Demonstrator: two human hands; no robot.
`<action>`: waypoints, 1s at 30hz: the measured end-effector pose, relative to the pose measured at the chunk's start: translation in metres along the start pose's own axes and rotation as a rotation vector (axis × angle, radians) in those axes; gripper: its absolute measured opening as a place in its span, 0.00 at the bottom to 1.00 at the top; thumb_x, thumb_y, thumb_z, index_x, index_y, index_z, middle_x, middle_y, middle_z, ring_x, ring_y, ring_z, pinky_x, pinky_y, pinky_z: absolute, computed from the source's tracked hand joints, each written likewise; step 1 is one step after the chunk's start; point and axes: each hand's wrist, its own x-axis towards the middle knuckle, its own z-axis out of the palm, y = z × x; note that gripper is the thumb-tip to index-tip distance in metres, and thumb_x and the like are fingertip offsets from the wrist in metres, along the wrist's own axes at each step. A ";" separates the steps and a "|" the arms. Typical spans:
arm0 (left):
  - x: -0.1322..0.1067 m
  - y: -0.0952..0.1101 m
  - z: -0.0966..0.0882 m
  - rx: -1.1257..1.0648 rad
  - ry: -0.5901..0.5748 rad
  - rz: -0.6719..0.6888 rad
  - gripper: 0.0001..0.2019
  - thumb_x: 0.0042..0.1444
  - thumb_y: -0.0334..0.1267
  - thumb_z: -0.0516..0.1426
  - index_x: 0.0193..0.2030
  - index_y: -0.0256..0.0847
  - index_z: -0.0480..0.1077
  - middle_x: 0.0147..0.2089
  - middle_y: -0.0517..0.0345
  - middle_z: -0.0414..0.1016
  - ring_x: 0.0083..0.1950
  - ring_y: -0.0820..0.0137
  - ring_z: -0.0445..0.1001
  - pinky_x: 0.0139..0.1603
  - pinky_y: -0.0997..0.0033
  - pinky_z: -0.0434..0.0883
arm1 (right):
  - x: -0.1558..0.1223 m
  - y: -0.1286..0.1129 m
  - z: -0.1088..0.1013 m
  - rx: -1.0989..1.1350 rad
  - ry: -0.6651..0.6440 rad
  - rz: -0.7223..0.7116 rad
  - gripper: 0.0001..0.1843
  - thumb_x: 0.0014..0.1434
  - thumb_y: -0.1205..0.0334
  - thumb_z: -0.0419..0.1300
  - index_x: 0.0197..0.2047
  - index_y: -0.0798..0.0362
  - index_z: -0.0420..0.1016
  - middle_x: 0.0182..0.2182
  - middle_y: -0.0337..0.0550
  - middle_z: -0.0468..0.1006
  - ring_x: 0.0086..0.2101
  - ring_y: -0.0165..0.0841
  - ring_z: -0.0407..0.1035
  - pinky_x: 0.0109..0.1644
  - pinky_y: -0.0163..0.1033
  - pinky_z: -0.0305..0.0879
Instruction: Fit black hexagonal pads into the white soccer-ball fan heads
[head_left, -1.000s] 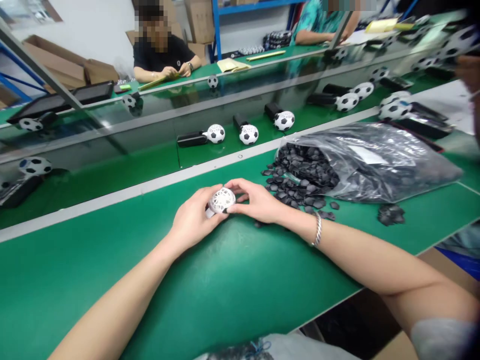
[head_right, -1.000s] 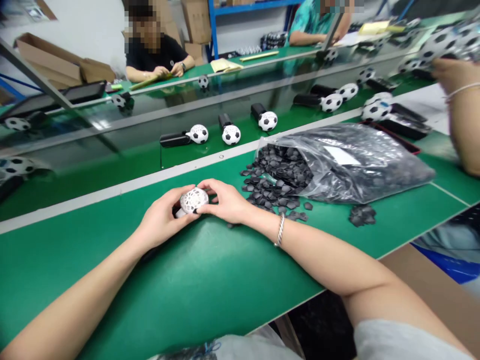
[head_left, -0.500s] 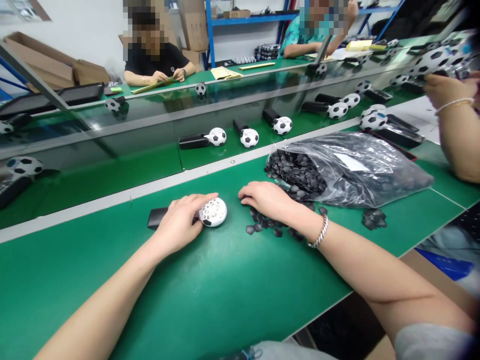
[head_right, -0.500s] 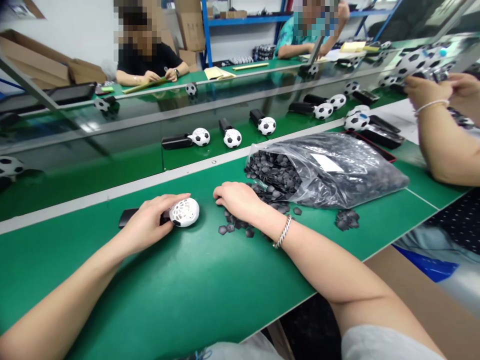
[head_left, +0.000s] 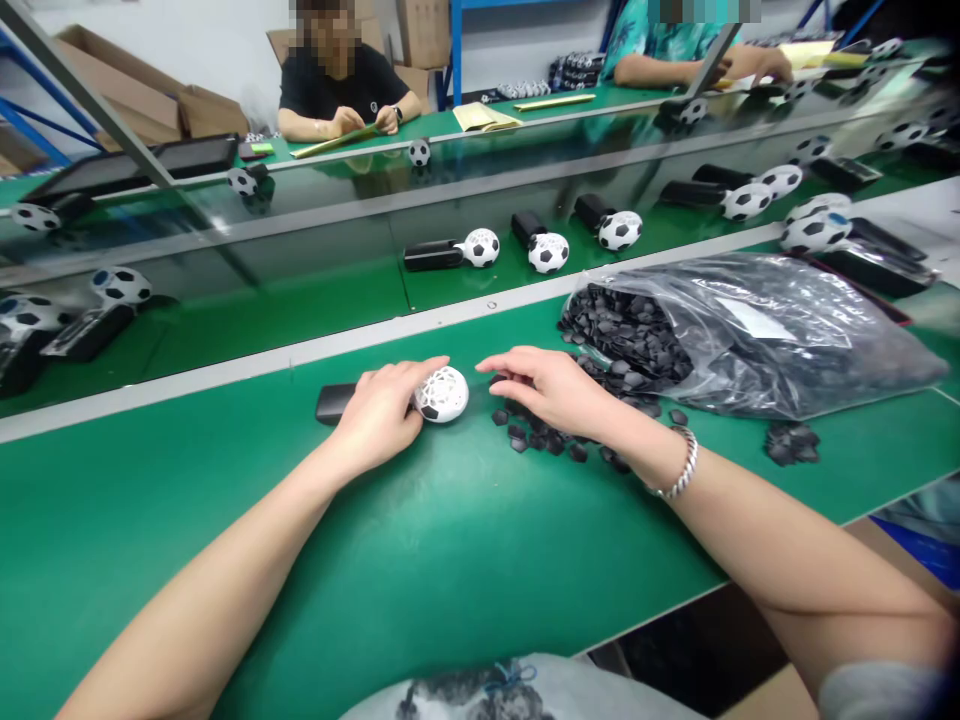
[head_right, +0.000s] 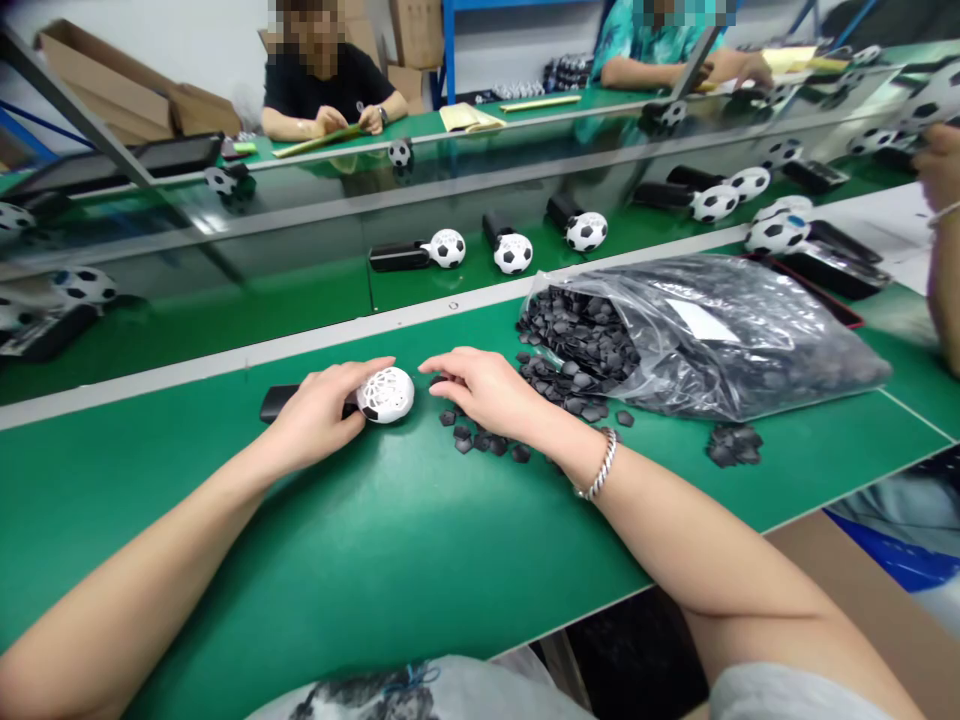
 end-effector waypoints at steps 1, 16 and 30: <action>0.000 0.000 0.000 0.001 0.003 -0.005 0.34 0.47 0.22 0.48 0.60 0.52 0.53 0.55 0.60 0.63 0.53 0.60 0.62 0.49 0.57 0.62 | -0.001 -0.002 0.001 0.025 -0.007 -0.022 0.08 0.58 0.69 0.57 0.42 0.53 0.73 0.34 0.40 0.74 0.34 0.31 0.68 0.38 0.34 0.62; -0.003 -0.004 0.005 -0.006 0.058 0.106 0.33 0.46 0.20 0.45 0.58 0.53 0.57 0.55 0.64 0.63 0.54 0.64 0.61 0.59 0.56 0.54 | -0.008 -0.015 0.014 0.255 0.014 0.021 0.07 0.59 0.65 0.54 0.39 0.52 0.73 0.33 0.39 0.72 0.29 0.28 0.67 0.34 0.33 0.66; -0.005 -0.006 -0.001 -0.044 -0.033 0.134 0.33 0.49 0.25 0.54 0.61 0.53 0.52 0.57 0.61 0.61 0.56 0.60 0.58 0.62 0.49 0.49 | -0.009 -0.019 0.014 0.223 -0.011 -0.033 0.05 0.61 0.65 0.54 0.37 0.54 0.71 0.32 0.39 0.72 0.25 0.26 0.66 0.28 0.30 0.63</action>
